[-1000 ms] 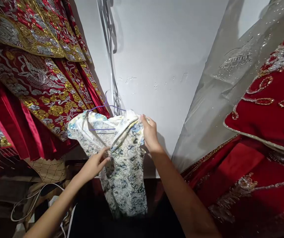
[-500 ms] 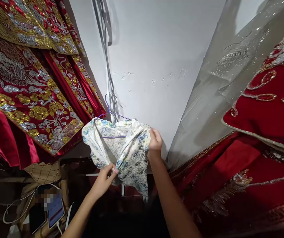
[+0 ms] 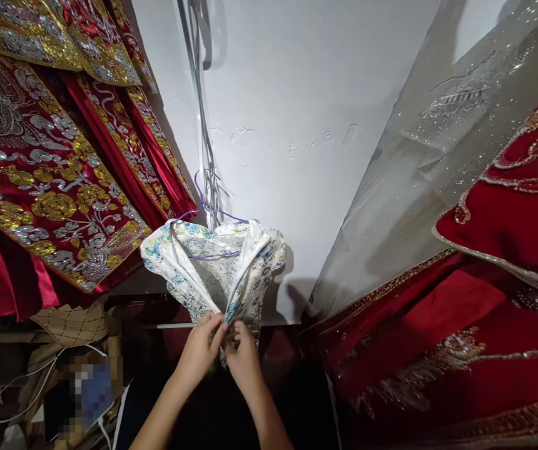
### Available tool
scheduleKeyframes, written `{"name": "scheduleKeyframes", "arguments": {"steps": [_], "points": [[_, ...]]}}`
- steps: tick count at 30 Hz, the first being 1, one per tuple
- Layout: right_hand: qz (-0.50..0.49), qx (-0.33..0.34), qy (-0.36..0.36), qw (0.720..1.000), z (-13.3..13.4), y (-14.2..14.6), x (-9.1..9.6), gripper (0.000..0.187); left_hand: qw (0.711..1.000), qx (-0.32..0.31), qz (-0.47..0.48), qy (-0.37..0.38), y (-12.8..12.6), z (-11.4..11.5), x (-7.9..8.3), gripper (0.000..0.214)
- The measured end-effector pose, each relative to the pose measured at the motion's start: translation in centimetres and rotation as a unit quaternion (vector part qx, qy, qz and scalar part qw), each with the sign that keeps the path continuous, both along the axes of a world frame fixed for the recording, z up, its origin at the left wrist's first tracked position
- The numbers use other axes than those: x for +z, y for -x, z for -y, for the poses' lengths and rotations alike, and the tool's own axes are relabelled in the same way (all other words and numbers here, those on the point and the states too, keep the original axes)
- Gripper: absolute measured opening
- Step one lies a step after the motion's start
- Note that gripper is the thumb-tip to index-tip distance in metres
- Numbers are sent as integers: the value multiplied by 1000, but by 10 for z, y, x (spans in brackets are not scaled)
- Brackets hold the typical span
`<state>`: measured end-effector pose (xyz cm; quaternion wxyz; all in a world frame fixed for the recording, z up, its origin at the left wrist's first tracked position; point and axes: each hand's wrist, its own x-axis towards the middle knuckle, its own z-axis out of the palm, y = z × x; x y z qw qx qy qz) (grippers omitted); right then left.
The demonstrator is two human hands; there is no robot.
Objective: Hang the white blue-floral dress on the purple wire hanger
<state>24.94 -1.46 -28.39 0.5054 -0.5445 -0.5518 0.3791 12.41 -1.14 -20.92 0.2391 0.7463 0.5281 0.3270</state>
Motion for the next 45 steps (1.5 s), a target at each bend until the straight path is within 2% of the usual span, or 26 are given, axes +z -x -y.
{"name": "scheduleKeyframes", "arguments": {"steps": [2, 5, 8, 12, 16, 19, 22, 25, 27, 29, 31, 33, 36, 39, 41, 43, 45], "points": [[10, -5, -23, 1000, -9, 3, 9, 22, 1000, -8, 6, 8, -5, 2, 5, 26], [-13, 23, -36, 999, -16, 1, 18, 20, 999, -3, 43, 11, -11, 4, 9, 27], [-41, 44, -38, 997, -12, -4, 20, 17, 995, 10, 103, 10, -13, 3, 7, 27], [-53, 54, -51, 996, -2, -11, 22, 25, 988, 53, 142, 8, -15, 1, 2, 31], [-52, 58, -47, 996, 5, -16, 26, 27, 985, 52, 162, 31, -20, 5, 4, 38], [-37, 47, -47, 997, 5, -20, 26, 25, 974, 49, 215, 56, -23, 9, 7, 47], [-13, 36, -52, 998, 5, -23, 23, 22, 936, 55, 341, 69, -26, 11, 5, 65], [3, 23, -63, 998, 3, -24, 20, 21, 865, 63, 485, 116, -31, 13, 1, 84], [5, 11, -70, 997, 1, -22, 18, 21, 813, 84, 550, 170, -33, 13, 3, 89], [17, 4, -73, 997, 0, -19, 16, 21, 760, 112, 603, 217, -32, 11, 13, 90], [42, 5, -71, 997, -2, -15, 12, 20, 712, 134, 649, 232, -28, 3, 30, 90], [65, 10, -68, 995, -4, -12, 8, 19, 686, 141, 680, 216, -22, -9, 52, 88], [84, 10, -68, 994, -8, -10, 5, 21, 680, 110, 697, 199, -12, -33, 89, 79], [87, 4, -73, 994, -12, -11, 8, 24, 688, 57, 697, 193, -5, -56, 128, 71], [84, -1, -83, 993, -14, -14, 10, 25, 696, 45, 696, 172, -1, -67, 151, 71], [81, -6, -92, 992, -15, -17, 8, 26, 699, 44, 696, 158, 3, -75, 168, 75], [80, -8, -90, 993, -14, -21, 2, 27, 704, 40, 693, 146, 5, -79, 177, 77]]}}
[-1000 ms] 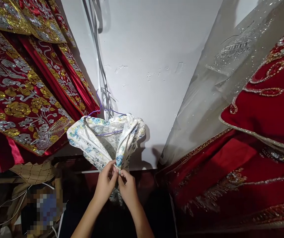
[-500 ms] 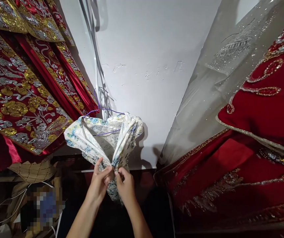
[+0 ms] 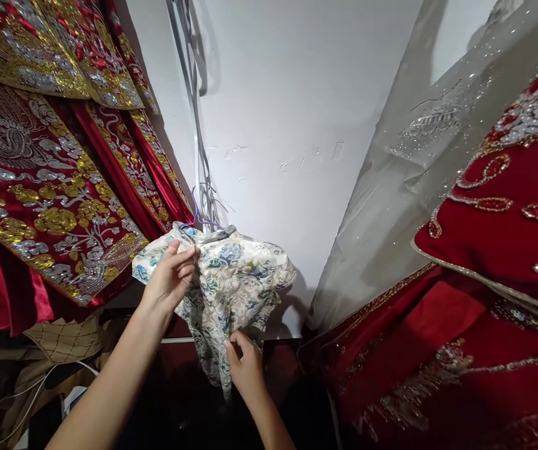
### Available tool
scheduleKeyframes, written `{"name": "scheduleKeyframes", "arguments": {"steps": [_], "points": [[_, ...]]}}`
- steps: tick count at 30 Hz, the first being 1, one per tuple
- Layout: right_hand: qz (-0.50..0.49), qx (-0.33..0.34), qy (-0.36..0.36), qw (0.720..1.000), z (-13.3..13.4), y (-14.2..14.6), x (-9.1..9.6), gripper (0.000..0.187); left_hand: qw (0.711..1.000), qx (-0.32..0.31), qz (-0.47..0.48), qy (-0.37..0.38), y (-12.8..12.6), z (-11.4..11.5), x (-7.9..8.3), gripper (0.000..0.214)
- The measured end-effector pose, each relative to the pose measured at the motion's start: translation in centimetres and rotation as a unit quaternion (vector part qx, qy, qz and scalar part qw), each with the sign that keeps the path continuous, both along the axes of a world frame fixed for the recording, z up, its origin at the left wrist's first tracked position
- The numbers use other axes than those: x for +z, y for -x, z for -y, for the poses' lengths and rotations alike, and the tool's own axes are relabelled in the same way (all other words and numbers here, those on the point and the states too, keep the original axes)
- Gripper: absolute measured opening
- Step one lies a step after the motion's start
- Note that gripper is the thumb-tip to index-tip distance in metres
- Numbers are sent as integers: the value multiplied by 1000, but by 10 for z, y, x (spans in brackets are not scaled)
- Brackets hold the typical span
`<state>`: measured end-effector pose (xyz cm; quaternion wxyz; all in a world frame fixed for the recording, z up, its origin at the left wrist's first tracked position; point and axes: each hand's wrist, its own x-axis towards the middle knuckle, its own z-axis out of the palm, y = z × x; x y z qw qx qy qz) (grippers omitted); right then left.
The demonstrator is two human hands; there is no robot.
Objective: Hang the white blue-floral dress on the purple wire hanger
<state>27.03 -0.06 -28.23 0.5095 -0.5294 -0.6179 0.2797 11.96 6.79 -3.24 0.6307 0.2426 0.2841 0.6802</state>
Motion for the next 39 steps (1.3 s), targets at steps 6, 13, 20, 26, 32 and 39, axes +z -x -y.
{"name": "scheduleKeyframes", "arguments": {"steps": [6, 13, 20, 26, 32, 39], "points": [[14, 1, 18, 1000, -2, -16, 5, 30, 995, 24, -74, -59, -7, 5, -21, 74], [-32, 78, -127, 988, -48, -14, 179, 43, 971, 79, -165, -151, -9, 12, -22, 69], [78, 115, -202, 969, -71, 8, 238, 17, 966, 72, -198, -152, -1, 20, -30, 62], [94, 99, -232, 963, -73, 19, 228, 12, 960, 104, -219, -142, 0, 12, -50, 56], [-22, 51, -252, 966, -74, 2, 255, 18, 939, 84, -315, -108, -4, 10, -93, 51], [-236, 6, -231, 944, -81, -87, 255, 30, 899, -87, -423, -72, 29, 11, -141, 56]]}}
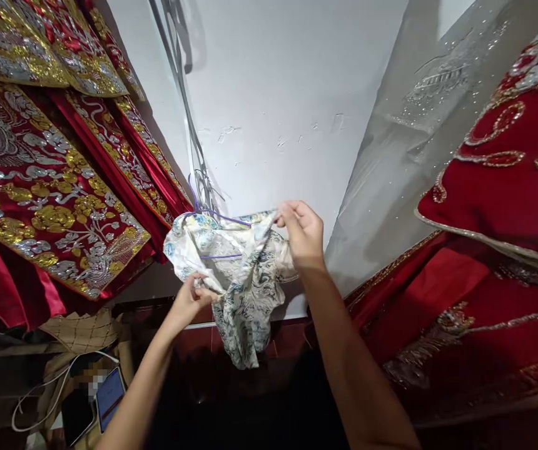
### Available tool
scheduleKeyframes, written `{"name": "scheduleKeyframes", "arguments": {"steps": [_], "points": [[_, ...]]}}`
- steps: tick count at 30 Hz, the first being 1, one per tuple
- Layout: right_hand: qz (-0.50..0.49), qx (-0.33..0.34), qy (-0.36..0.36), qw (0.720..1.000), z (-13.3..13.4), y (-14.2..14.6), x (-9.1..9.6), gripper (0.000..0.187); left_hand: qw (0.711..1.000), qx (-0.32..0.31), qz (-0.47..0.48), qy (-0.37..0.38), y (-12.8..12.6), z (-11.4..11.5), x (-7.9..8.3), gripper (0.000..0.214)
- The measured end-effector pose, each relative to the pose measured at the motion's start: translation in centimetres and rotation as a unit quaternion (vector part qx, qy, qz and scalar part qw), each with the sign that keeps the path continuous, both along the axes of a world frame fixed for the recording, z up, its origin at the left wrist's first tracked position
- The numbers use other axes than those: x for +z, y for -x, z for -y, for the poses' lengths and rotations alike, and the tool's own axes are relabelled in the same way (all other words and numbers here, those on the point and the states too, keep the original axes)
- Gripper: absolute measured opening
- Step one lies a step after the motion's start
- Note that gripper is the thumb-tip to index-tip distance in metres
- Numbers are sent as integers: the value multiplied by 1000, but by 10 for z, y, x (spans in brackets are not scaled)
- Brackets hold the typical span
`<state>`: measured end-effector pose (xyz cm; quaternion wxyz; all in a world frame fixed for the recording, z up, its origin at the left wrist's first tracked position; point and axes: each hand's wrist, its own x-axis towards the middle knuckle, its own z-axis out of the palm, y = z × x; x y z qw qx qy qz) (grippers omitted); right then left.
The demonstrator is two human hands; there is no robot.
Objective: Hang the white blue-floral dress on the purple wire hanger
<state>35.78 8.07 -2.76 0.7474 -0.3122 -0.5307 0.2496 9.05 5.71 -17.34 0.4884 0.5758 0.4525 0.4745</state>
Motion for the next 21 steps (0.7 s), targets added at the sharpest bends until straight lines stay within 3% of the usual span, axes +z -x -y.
{"name": "scheduleKeyframes", "arguments": {"steps": [2, 5, 7, 10, 12, 16, 21], "points": [[-68, 73, 66, 993, 8, -18, -19, 34, 993, 86, -42, -71, 14, -15, 18, 56], [-147, 186, 153, 959, 36, -27, -54, 34, 934, 254, -138, -210, 30, -51, 50, 66], [-195, 235, 187, 934, 60, -22, -78, 30, 910, 293, -158, -248, 38, -77, 62, 61], [-285, 275, 213, 893, 84, -12, -106, 23, 923, 281, -121, -233, 48, -103, 63, 31], [-360, 279, 211, 865, 84, -10, -115, 18, 933, 273, -81, -221, 56, -110, 59, 22], [-469, 272, 200, 816, 58, -13, -114, 13, 933, 296, 16, -202, 76, -110, 54, 22], [-536, 285, 198, 770, 42, 2, -119, 14, 902, 368, 163, -159, 89, -101, 49, 15]]}}
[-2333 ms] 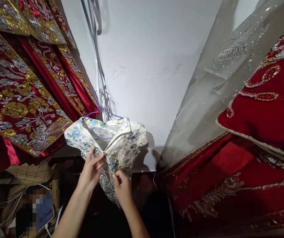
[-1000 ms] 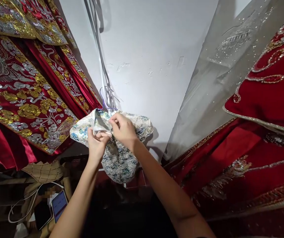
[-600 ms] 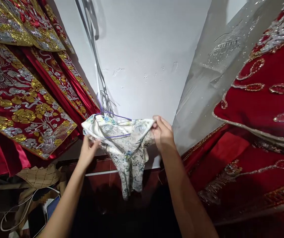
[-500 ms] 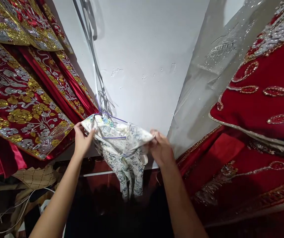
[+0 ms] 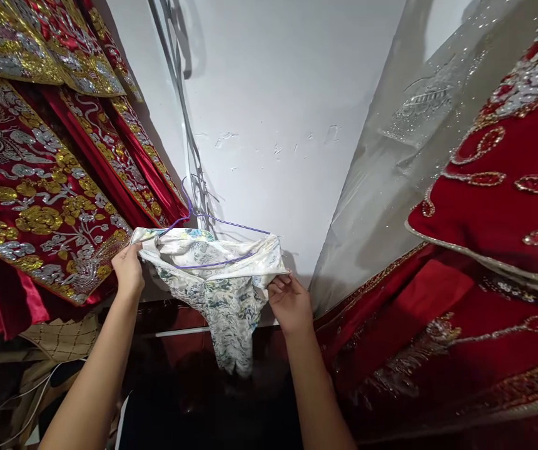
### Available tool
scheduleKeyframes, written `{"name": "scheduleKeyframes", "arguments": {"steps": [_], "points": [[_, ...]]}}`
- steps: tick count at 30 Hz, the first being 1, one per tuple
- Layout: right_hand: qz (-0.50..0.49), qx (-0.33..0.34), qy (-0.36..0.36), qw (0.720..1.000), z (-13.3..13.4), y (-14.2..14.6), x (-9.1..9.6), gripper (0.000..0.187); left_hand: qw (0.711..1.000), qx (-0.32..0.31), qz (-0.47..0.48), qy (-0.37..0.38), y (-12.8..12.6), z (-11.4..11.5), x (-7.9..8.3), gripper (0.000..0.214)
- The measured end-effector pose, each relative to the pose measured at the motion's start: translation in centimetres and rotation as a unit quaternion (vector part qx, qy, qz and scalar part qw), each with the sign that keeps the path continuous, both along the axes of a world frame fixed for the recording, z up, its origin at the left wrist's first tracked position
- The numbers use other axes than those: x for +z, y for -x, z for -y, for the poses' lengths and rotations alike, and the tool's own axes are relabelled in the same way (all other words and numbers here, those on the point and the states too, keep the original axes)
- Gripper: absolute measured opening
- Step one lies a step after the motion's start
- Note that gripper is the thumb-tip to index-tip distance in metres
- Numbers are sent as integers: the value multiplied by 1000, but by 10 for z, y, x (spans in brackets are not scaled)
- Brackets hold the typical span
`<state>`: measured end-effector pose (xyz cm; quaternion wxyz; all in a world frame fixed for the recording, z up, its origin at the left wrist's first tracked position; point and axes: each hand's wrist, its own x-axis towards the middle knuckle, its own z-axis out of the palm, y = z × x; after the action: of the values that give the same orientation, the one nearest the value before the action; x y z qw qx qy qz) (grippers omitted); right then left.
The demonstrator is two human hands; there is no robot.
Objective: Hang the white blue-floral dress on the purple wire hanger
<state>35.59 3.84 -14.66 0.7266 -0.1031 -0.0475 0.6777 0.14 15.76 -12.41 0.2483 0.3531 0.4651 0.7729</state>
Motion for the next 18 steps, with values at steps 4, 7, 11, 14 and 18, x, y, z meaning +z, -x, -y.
{"name": "scheduleKeyframes", "arguments": {"steps": [4, 7, 11, 14, 18], "points": [[-1, -5, 5, 1000, 10, 18, -19, 16, 992, -1, 126, 3, 5, 11, -8, 11], [32, -27, 9, 999, 13, 20, -21, 15, 976, -42, 214, 27, 14, 17, -10, 7], [106, -67, 26, 992, 7, 20, -15, 15, 939, -123, 314, 68, 22, 25, -16, 19], [115, -88, 43, 989, 5, 27, -23, 19, 909, -159, 372, 96, 18, 38, -33, 39], [137, -72, 93, 984, 13, 41, -51, 21, 878, -173, 425, 138, -1, 69, -70, 50]]}}
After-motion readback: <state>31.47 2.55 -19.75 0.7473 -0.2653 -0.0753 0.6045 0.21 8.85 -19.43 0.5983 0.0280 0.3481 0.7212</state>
